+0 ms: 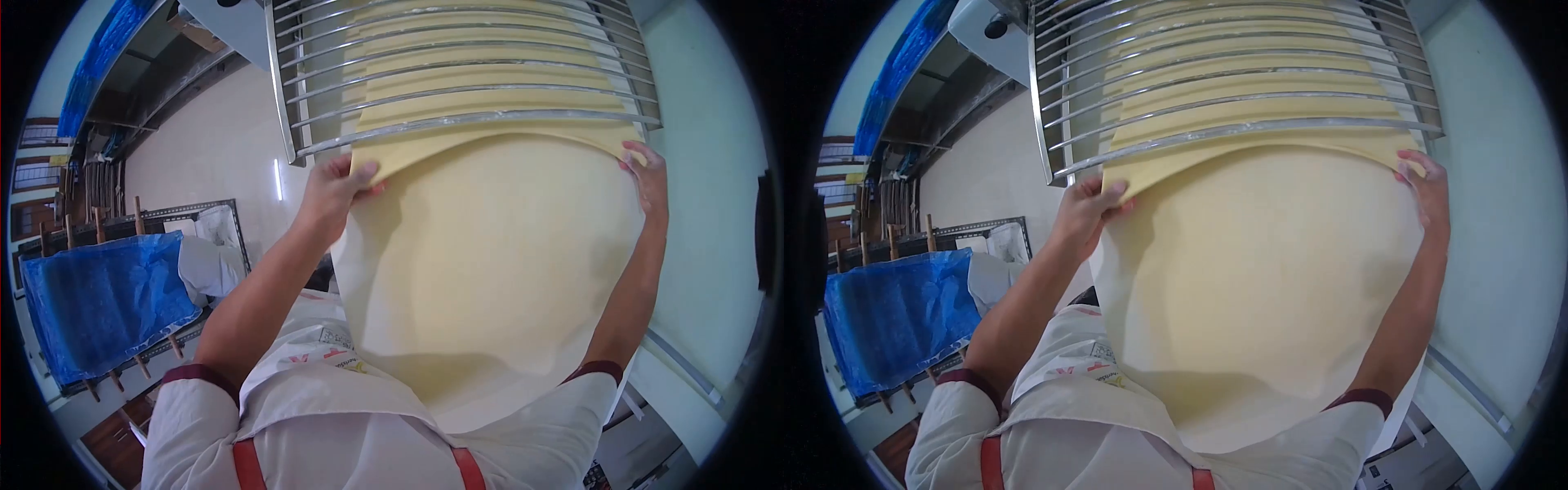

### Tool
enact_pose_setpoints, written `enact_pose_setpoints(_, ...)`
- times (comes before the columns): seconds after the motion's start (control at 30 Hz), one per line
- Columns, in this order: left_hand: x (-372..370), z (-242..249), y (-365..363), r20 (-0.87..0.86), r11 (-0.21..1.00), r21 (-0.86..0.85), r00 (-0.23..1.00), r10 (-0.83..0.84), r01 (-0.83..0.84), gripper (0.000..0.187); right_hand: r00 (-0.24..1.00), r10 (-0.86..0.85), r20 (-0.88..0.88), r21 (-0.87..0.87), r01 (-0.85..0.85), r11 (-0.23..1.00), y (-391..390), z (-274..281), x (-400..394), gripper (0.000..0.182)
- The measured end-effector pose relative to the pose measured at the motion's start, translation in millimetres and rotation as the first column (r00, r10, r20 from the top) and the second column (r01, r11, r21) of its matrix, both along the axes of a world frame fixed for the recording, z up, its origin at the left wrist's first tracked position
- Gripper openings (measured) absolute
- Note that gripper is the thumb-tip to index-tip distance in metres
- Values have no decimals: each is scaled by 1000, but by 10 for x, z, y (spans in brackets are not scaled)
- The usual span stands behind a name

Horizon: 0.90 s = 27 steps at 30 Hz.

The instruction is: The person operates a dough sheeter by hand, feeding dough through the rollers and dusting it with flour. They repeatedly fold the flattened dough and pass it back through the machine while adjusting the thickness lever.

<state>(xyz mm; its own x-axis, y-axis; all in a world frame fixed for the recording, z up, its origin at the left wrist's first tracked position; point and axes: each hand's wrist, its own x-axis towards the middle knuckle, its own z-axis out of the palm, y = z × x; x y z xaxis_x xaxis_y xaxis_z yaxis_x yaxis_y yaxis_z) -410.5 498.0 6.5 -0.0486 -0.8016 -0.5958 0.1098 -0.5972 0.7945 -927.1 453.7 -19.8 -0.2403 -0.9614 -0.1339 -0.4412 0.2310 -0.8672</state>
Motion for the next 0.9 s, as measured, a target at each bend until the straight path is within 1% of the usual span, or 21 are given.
enact_pose_setpoints(0.03,4,-96,-86,-83,993,-97,994,67,-75,28,997,-16,-74,-12,16,1000,-89,-86,83,21)
enact_pose_setpoints(0.07,-12,-152,-135,-77,984,-118,989,125,-134,27,988,-39,-152,-33,34,999,-204,-170,120,23)
enact_pose_setpoints(0.1,-28,-199,-198,-76,971,-142,980,185,-194,27,993,34,-115,-184,-55,981,-308,-418,72,31)
enact_pose_setpoints(0.13,-18,-252,-234,-71,954,-163,967,244,-253,27,841,-11,-540,-291,-175,941,-378,-377,296,37)
enact_pose_setpoints(0.17,48,-342,-214,-117,961,-215,982,150,-172,28,524,-118,-844,-326,-326,887,-425,-320,642,44)
enact_pose_setpoints(0.23,60,-296,-105,-66,954,-282,994,88,-103,28,274,-129,-953,-220,-332,917,-655,-428,1045,56)
enact_pose_setpoints(0.27,49,-229,-39,-41,945,-320,997,59,-69,28,350,-103,-931,-235,-359,903,-832,-595,1232,60)
enact_pose_setpoints(0.3,-4,-90,38,-43,975,-210,997,65,-73,28,421,-79,-903,-258,-387,885,-988,-668,1445,64)
enact_pose_setpoints(0.33,32,-45,96,-55,986,-169,998,-13,3,27,358,1,-934,-128,-336,933,-1086,-520,1858,65)
enact_pose_setpoints(0.37,81,-51,145,-68,988,-133,994,-91,82,27,436,23,-900,-181,-421,889,-1172,-608,2164,67)
enact_pose_setpoints(0.4,147,-70,205,-68,971,-150,977,-200,188,26,510,93,-855,-202,-493,846,-1136,-444,2572,65)
enact_pose_setpoints(0.43,233,-78,275,-64,943,-163,951,-303,289,25,540,164,-825,-203,-556,806,-1131,-477,2928,65)
enact_pose_setpoints(0.47,336,-48,335,-43,913,-171,923,-382,370,25,560,240,-793,-205,-615,761,-1119,-540,3258,65)
enact_pose_setpoints(0.53,619,30,407,6,831,-178,845,-535,528,24,472,311,-825,-97,-660,745,-965,-371,3877,63)
enact_pose_setpoints(0.6,994,153,402,73,819,-147,832,-550,554,24,401,379,-834,-50,-739,672,-764,-233,4079,62)
enact_pose_setpoints(0.67,1494,196,310,156,820,-119,826,-542,560,24,380,439,-814,-3,-759,651,-579,-163,4073,62)
enact_pose_setpoints(0.73,2163,17,157,237,847,-120,843,-483,518,23,427,450,-784,35,-694,719,-406,44,4046,62)
enact_pose_setpoints(0.8,2915,-286,-189,323,879,-173,869,-375,444,24,528,374,-763,13,-565,825,-236,53,3927,57)
enact_pose_setpoints(0.83,3245,-309,-463,333,892,-240,896,-295,383,26,593,286,-753,-51,-486,873,-135,82,3873,55)
enact_pose_setpoints(0.87,3508,-208,-812,316,926,-226,922,-224,302,26,648,191,-738,-114,-398,910,-22,111,3824,52)
enact_pose_setpoints(0.9,3636,37,-1198,303,957,-240,949,-87,165,25,699,102,-707,-161,-300,940,89,89,3767,50)
